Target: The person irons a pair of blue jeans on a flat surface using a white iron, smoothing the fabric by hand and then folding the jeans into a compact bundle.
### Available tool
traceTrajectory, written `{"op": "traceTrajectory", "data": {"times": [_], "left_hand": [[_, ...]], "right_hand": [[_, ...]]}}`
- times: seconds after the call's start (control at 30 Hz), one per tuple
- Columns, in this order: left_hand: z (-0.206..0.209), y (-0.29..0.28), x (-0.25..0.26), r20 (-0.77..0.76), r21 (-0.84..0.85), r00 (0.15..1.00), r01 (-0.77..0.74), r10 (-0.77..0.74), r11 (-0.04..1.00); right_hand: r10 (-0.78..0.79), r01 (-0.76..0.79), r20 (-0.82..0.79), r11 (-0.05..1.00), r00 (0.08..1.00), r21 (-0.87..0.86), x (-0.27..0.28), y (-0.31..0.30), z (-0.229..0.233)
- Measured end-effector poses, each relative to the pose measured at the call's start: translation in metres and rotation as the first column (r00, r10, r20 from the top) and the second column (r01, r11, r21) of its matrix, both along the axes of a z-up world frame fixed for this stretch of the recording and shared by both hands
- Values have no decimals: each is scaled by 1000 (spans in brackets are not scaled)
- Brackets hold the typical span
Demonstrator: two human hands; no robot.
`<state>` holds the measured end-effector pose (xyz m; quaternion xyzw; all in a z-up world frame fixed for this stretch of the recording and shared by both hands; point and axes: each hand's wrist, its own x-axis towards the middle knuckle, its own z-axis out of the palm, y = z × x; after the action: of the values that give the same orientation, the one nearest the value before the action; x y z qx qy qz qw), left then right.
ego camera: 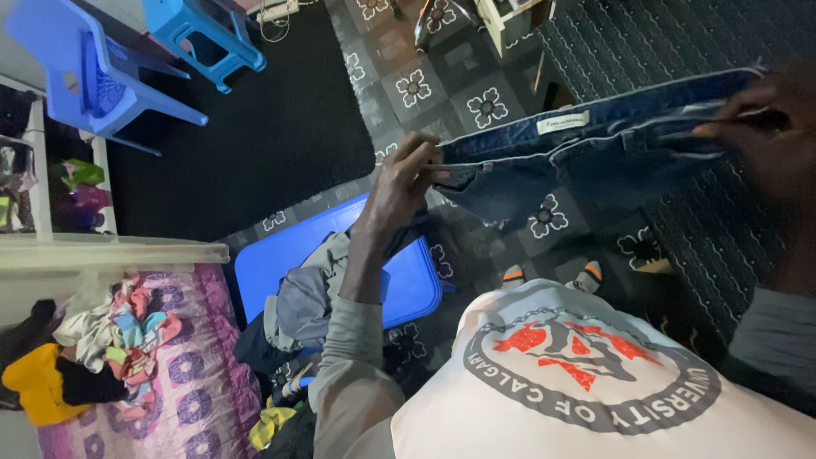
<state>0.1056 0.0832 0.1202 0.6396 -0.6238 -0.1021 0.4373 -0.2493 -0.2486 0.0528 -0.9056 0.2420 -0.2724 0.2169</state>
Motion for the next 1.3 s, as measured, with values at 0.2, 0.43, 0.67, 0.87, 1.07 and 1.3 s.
{"op": "traceTrajectory", "data": {"times": [0.2,0.43,0.67,0.87,1.07,1.3], "left_hand": [[-3,0,-4,-39,20,999,-15,16,1000],[-15,-3,5,20,-48,1000,-23,24,999],[-7,8,2,-28,-11,995,-97,97,995],[-11,13,2,-41,-12,996,-81,81,997],[-19,11,-1,-150,95,984,-79,93,992],[-55,-22,-35,-193,35,915,-355,355,934]], "right_hand": [[-60,62,-38,996,997,63,-22,-28,-44],[52,-73,101,973,994,219,-23,-20,-44],[144,-141,-50,988,988,59,2,8,6],[1,74,-802,996,597,56,14,3,29],[-48,-14,139,909,989,416,-13,2,-22],[-495,448,47,819,868,358,36,57,5]]}}
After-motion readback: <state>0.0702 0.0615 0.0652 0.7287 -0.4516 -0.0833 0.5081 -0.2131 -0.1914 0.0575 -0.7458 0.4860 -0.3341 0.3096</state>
